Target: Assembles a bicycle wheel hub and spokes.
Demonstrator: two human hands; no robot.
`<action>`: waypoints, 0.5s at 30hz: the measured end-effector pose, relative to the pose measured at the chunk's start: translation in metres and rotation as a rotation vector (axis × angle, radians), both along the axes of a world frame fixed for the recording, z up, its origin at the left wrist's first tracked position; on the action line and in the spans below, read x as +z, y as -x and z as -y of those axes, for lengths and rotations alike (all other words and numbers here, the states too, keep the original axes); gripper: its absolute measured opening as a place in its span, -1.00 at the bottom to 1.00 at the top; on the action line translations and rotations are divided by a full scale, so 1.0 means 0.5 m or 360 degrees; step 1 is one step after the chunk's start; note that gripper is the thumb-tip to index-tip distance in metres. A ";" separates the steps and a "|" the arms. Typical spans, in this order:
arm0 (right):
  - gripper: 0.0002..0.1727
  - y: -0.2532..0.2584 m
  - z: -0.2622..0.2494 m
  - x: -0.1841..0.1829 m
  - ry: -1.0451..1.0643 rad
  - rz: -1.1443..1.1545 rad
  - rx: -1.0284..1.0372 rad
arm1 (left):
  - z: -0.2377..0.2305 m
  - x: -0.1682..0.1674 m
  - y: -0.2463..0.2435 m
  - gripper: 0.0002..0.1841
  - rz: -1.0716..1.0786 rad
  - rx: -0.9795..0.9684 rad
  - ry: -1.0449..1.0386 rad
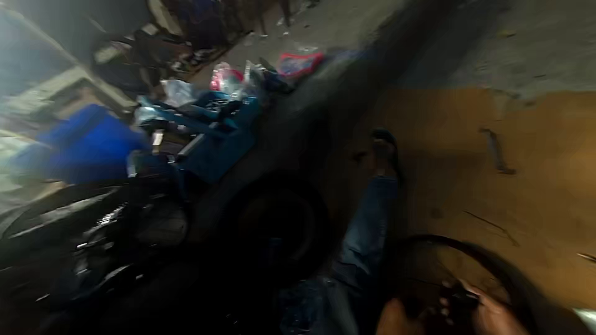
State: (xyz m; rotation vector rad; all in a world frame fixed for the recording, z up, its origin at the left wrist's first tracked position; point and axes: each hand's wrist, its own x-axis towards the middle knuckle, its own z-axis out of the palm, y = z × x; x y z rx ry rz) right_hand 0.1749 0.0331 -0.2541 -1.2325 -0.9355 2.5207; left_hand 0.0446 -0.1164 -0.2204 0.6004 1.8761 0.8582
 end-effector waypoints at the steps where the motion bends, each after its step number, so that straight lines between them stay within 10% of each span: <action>1: -0.47 0.004 0.004 -0.003 0.0022 0.0111 -0.0060 | 0.001 -0.003 0.001 -0.53 0.0063 0.0002 0.0038; 15: -0.35 -0.047 0.026 -0.060 -0.0060 0.0116 -0.0161 | -0.035 -0.090 -0.044 -0.52 0.0684 0.0006 0.0067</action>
